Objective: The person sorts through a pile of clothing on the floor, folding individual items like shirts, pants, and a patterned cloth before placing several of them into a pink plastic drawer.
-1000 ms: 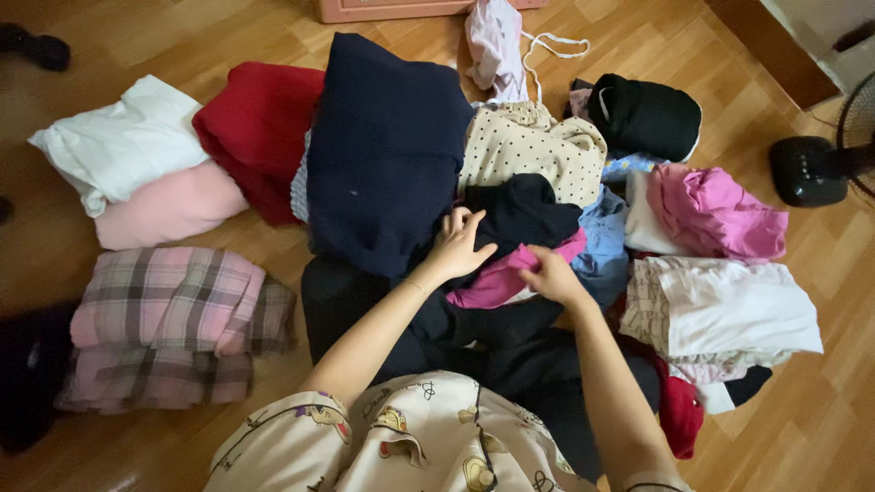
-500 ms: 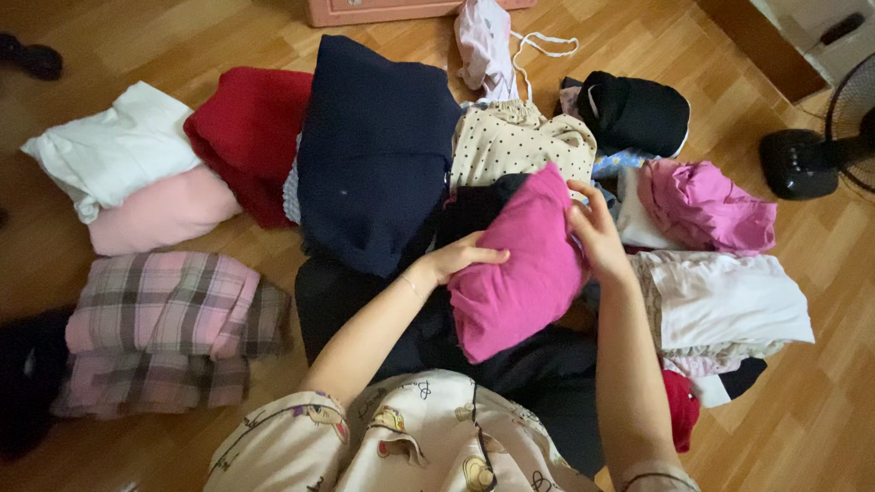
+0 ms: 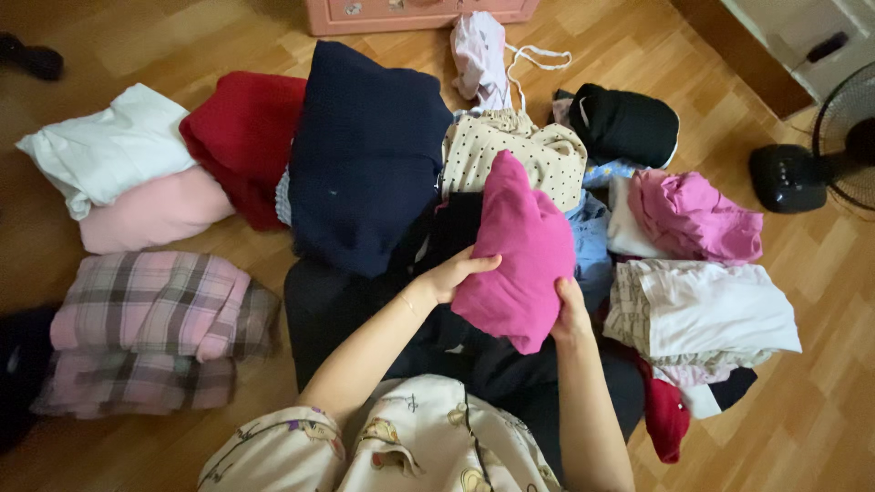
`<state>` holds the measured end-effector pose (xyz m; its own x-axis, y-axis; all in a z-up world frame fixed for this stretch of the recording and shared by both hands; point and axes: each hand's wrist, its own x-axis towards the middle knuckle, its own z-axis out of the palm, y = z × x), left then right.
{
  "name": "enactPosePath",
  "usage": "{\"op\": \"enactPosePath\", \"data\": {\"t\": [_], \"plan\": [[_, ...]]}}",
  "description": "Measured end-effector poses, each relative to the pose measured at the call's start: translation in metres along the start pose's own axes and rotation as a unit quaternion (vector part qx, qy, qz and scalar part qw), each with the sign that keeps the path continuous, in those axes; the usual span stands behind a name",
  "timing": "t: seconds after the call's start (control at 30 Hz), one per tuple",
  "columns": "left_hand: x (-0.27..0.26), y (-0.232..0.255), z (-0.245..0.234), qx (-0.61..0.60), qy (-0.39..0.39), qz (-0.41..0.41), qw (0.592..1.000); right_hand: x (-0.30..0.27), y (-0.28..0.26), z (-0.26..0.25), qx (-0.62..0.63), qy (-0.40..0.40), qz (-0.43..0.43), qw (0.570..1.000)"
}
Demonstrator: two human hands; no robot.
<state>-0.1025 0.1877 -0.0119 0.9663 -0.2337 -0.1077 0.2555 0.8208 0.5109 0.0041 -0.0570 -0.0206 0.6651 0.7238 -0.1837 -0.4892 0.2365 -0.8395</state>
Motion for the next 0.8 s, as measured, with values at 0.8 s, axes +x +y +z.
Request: {"op": "enactPosePath", "data": {"t": [0.8], "plan": [[-0.01, -0.069, 0.017, -0.016, 0.067, -0.053, 0.996, -0.051, 0.029, -0.028, 0.23, 0.003, -0.057, 0.971]]}}
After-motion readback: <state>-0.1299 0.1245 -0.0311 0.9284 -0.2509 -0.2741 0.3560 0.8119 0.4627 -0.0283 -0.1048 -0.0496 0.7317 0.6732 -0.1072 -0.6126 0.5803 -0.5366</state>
